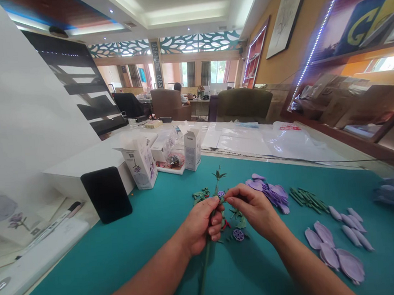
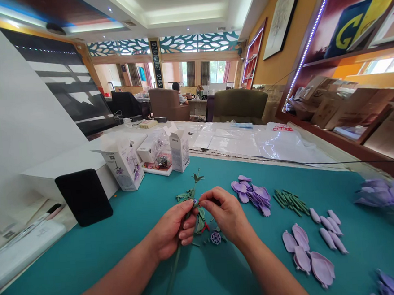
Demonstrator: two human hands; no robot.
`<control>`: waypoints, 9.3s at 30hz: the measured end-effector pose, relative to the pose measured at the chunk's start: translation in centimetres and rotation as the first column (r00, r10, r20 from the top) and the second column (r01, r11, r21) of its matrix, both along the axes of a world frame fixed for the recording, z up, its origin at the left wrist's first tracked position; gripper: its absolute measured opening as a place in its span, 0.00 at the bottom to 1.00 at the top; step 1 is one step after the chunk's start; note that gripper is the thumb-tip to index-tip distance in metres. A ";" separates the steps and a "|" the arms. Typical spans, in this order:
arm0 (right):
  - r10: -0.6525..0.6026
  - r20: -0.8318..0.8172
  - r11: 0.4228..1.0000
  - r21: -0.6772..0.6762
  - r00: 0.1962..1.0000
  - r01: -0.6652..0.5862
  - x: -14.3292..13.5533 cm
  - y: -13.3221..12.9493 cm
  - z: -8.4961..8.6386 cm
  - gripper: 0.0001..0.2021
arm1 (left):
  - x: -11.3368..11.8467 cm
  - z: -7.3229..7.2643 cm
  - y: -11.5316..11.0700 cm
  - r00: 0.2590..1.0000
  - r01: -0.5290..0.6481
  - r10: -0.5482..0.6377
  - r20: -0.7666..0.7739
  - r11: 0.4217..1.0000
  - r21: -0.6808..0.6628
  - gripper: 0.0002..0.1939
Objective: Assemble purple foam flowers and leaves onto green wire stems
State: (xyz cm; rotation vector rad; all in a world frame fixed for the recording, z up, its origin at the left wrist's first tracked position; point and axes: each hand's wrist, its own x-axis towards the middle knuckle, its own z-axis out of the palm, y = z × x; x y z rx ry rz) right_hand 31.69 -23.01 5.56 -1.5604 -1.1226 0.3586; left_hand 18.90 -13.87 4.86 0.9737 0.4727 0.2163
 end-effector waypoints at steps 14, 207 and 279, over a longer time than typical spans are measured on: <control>-0.033 0.133 0.999 -0.004 0.991 0.034 0.0 0.0 0.0 0.06 | 0.0 -0.1 -0.1 1.000 0.001 -0.001 0.017 1.000 0.012 0.17; 0.012 -0.094 0.999 -0.029 0.995 -0.014 1.6 0.6 -4.1 0.14 | -0.3 0.2 1.6 0.993 -0.098 0.101 0.057 0.993 -0.064 0.18; 0.124 -0.211 0.991 -0.018 0.970 -0.131 0.7 0.4 -1.5 0.14 | 0.0 -0.4 0.4 0.995 -0.089 0.098 -0.033 0.974 0.209 0.17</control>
